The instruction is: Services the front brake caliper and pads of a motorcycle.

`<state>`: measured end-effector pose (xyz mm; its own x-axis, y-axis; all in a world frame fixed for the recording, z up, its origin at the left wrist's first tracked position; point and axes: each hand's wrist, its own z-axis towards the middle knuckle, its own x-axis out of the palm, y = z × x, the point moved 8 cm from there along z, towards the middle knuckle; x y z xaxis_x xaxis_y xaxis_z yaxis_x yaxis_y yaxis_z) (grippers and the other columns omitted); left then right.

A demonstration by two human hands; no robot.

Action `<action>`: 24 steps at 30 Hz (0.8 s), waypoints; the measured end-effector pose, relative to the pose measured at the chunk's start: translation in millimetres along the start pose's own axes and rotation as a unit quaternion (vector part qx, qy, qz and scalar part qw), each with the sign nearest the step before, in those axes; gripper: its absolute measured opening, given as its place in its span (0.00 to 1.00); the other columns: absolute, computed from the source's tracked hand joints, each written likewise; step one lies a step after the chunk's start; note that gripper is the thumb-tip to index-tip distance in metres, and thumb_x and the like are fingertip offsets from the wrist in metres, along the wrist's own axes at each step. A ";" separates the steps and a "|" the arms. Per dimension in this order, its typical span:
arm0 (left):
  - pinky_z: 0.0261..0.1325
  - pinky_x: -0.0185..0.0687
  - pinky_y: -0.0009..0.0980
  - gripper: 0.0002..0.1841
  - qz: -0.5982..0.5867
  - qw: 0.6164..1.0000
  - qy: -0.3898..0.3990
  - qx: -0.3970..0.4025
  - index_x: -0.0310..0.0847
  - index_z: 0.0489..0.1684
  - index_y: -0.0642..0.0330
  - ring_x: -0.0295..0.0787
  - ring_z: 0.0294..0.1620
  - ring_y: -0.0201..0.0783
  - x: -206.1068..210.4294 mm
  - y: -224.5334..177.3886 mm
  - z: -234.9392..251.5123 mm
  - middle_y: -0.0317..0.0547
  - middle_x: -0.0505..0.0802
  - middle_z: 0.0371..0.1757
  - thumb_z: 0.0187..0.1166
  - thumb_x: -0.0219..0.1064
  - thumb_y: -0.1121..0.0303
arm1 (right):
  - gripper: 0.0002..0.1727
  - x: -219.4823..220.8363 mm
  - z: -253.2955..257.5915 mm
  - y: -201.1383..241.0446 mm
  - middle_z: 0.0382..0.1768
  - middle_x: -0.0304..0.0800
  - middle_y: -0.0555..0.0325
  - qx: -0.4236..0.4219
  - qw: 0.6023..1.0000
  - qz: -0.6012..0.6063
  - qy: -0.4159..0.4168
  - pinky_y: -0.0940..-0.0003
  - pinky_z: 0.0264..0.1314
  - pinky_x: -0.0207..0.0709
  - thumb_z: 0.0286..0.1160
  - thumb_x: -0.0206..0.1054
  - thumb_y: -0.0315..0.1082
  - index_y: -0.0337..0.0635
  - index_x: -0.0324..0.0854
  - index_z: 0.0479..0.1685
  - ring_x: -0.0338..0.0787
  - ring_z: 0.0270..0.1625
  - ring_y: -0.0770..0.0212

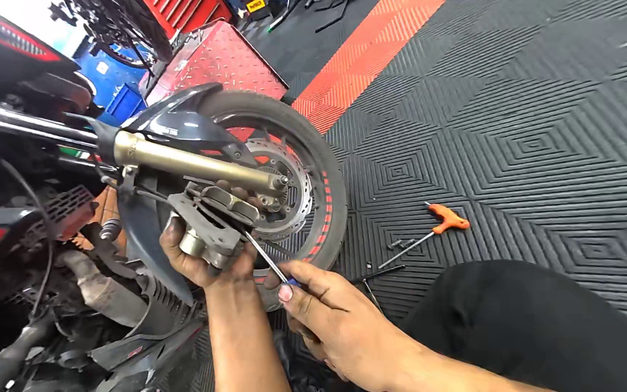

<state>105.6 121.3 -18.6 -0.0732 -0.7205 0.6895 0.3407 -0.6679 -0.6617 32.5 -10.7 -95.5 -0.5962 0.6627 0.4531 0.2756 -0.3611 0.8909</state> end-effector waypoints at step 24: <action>0.55 0.91 0.54 0.38 0.034 0.997 0.028 -0.065 0.84 0.63 0.53 0.94 0.54 0.55 -8.2 1.7 -8.7 0.58 0.93 0.56 0.64 0.72 0.31 | 0.18 -24.2 19.7 8.6 0.21 0.75 0.71 -0.105 0.955 -0.278 -0.008 0.69 0.20 0.72 0.91 0.49 0.54 0.62 0.83 0.58 0.75 0.19 0.69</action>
<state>98.6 124.4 -28.0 -0.1080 -0.7720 0.6264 0.2223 -0.6328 -0.7417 64.2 -17.0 -98.2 -0.5952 0.7990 -0.0855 -0.2377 -0.0734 0.9686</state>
